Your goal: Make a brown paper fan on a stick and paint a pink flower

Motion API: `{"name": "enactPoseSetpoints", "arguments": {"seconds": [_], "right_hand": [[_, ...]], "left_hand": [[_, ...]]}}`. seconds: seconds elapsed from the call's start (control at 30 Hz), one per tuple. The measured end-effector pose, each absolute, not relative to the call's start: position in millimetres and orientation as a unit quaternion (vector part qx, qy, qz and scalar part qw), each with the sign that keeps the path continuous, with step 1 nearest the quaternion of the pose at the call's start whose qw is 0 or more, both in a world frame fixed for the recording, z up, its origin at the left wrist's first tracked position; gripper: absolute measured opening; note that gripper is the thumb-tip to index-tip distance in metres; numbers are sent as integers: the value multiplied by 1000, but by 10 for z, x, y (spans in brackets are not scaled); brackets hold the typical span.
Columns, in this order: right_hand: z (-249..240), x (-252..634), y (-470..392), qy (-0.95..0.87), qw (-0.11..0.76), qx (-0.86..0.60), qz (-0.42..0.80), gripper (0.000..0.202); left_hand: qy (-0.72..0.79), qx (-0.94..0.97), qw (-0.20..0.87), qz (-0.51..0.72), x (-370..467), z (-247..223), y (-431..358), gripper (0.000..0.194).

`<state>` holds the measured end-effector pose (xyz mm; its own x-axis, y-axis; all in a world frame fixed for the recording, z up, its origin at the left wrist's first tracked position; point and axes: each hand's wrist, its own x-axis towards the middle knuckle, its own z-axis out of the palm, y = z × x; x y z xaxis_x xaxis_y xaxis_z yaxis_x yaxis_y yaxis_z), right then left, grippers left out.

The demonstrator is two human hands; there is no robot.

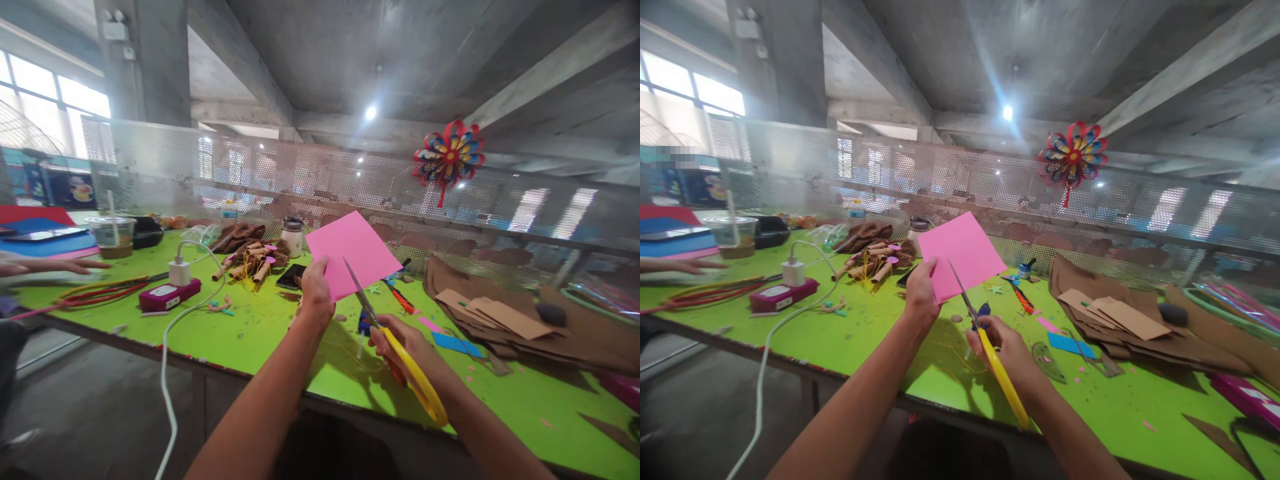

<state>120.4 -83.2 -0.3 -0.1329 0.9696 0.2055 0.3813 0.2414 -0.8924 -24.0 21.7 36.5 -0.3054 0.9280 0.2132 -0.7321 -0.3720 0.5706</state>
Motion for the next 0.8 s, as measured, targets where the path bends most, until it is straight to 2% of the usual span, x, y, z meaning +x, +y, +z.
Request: {"name": "enactPoseSetpoints", "arguments": {"seconds": [0.27, 0.8], "right_hand": [[48, 1124, -950, -637, 459, -508, 355, 45], [7, 1084, -945, -579, 465, -530, 408, 45]], "left_hand": [[185, 265, 529, 784, -243, 336, 257, 16], [235, 248, 536, 772, -224, 396, 153, 24]]}}
